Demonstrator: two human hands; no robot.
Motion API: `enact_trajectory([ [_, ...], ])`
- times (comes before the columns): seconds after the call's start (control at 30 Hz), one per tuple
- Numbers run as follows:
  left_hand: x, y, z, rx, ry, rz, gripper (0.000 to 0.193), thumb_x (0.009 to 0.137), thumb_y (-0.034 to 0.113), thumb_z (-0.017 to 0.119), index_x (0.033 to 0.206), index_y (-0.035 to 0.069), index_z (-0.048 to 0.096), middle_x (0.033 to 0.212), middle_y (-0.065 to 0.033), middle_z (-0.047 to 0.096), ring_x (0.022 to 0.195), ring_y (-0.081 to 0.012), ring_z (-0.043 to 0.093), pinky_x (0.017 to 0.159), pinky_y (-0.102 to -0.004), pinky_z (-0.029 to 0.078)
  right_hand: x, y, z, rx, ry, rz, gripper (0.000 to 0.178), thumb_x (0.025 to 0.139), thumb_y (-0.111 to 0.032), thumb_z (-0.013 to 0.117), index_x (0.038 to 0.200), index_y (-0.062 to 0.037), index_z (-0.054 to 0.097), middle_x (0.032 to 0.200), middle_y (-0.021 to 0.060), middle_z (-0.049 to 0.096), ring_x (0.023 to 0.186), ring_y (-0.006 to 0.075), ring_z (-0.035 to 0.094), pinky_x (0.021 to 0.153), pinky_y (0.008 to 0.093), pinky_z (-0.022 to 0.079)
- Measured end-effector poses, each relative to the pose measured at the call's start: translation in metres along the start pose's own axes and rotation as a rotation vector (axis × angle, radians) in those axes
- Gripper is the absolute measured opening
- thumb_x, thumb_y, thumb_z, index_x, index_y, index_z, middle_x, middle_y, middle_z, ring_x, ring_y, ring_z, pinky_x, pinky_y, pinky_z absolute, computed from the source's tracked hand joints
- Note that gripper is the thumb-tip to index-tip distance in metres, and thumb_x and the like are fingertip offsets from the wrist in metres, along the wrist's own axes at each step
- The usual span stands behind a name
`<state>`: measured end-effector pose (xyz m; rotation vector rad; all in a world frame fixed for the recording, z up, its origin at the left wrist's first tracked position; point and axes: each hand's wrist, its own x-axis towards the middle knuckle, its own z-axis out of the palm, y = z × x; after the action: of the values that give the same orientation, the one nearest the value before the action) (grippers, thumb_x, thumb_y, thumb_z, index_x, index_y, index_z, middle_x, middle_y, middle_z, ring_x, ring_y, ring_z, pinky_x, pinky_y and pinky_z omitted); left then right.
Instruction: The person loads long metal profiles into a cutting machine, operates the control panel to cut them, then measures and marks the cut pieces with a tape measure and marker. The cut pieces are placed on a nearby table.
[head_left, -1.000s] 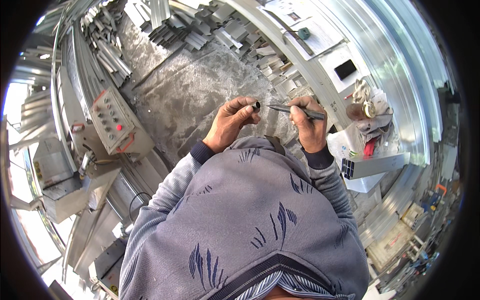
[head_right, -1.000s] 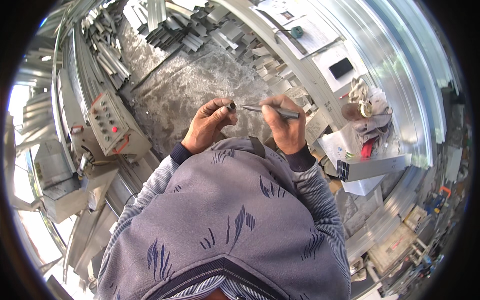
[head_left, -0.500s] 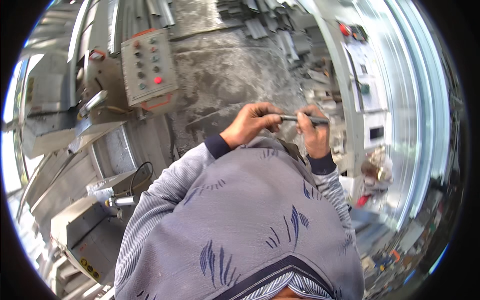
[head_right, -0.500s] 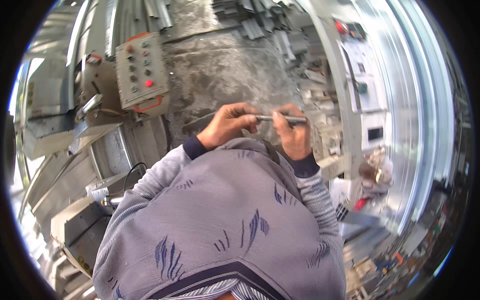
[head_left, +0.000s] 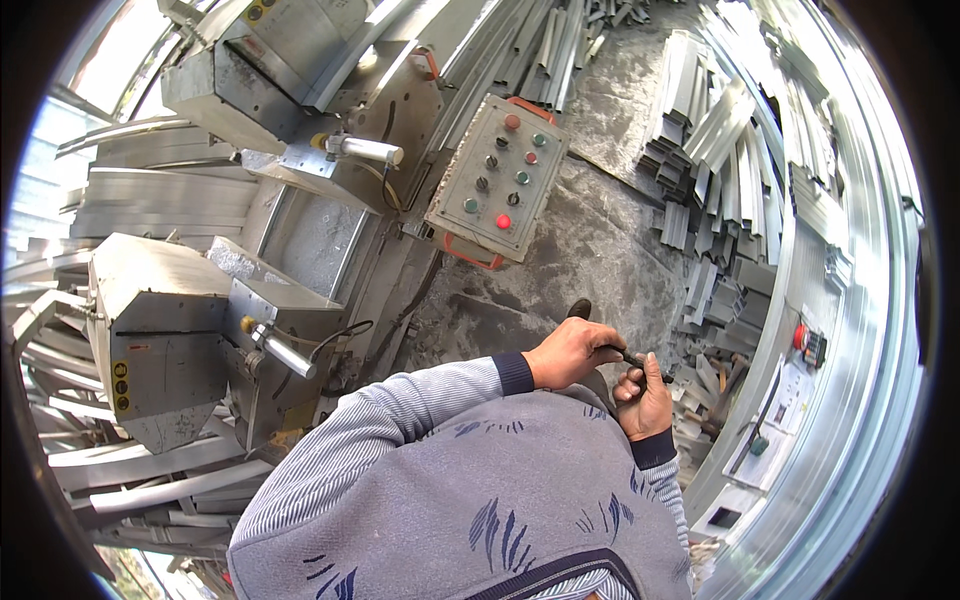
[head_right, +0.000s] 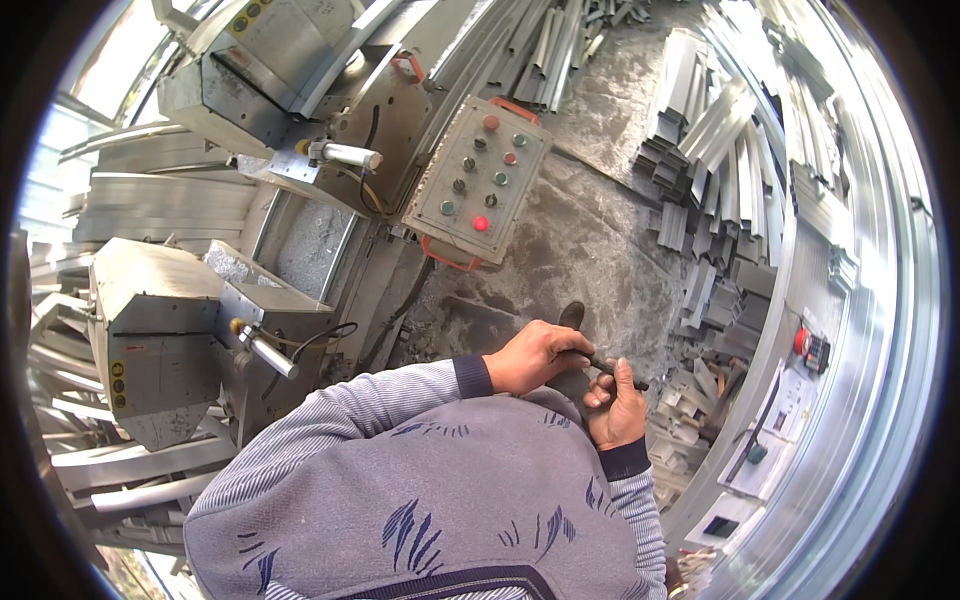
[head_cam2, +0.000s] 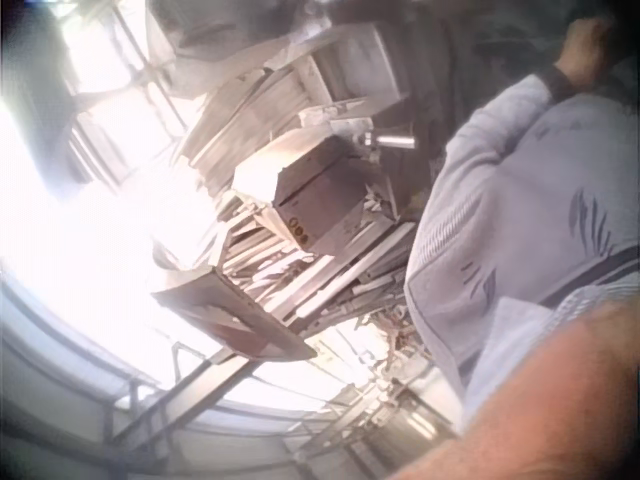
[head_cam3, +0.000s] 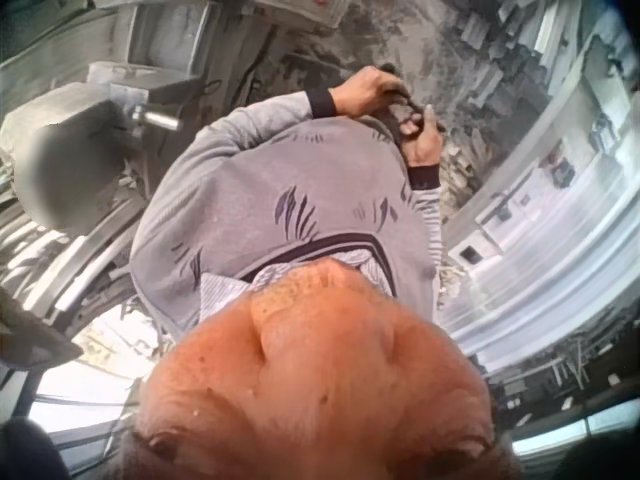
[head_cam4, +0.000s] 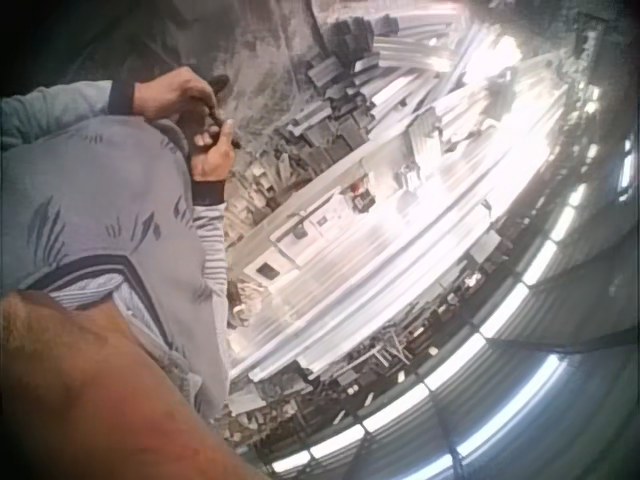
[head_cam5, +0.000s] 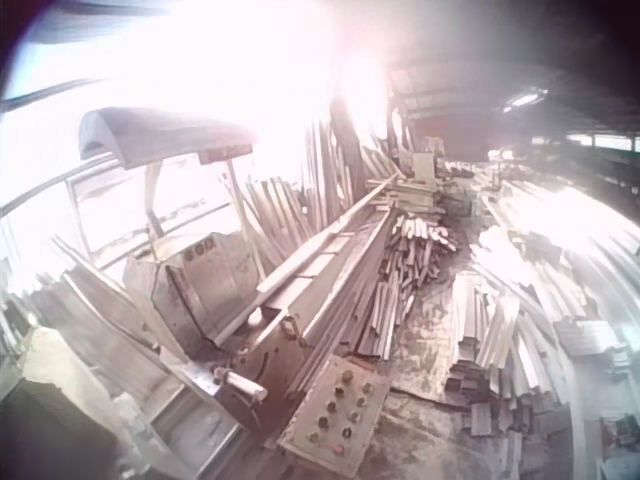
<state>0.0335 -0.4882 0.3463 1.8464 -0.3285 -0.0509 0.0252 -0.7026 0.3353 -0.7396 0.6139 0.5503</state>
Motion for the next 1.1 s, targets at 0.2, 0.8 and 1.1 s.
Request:
enact_trajectory([
  [0.2, 0.044, -0.007, -0.033, -0.196, 0.119, -0.148, 0.018, 0.094, 0.011, 0.072, 0.106, -0.001, 0.070, 0.089, -0.0149, 0.075, 0.079, -0.0188, 0.072, 0.072, -0.0317, 0.056, 0.078, -0.033, 0.053, -0.166, -0.236, 0.116, 0.024, 0.101, -0.033, 0.064, 0.102, -0.0087, 0.062, 0.076, 0.0006, 0.056, 0.065, 0.0127, 0.047, 0.059, 0.0310, 0.041],
  [0.8, -0.038, -0.059, -0.262, 0.144, 1.129, -0.500, 0.032, 0.092, 0.015, 0.078, 0.120, 0.001, 0.069, 0.102, -0.0045, 0.072, 0.094, -0.0104, 0.065, 0.085, -0.0266, 0.054, 0.243, -0.053, 0.087, -0.512, -0.101, 0.179, 0.027, 0.097, -0.032, 0.067, 0.109, -0.0070, 0.067, 0.080, 0.0018, 0.057, 0.063, 0.0121, 0.050, 0.056, 0.0322, 0.046],
  [1.1, -0.066, -0.161, -0.500, 0.614, 1.240, -0.657, 0.059, 0.087, 0.045, 0.077, 0.126, 0.002, 0.069, 0.113, -0.0188, 0.074, 0.104, -0.0307, 0.070, 0.092, -0.0386, 0.053, 0.223, 0.006, 0.099, -0.380, 0.098, -0.122, 0.027, 0.096, -0.034, 0.068, 0.105, -0.0088, 0.068, 0.078, 0.0013, 0.055, 0.059, 0.0121, 0.049, 0.053, 0.0322, 0.045],
])
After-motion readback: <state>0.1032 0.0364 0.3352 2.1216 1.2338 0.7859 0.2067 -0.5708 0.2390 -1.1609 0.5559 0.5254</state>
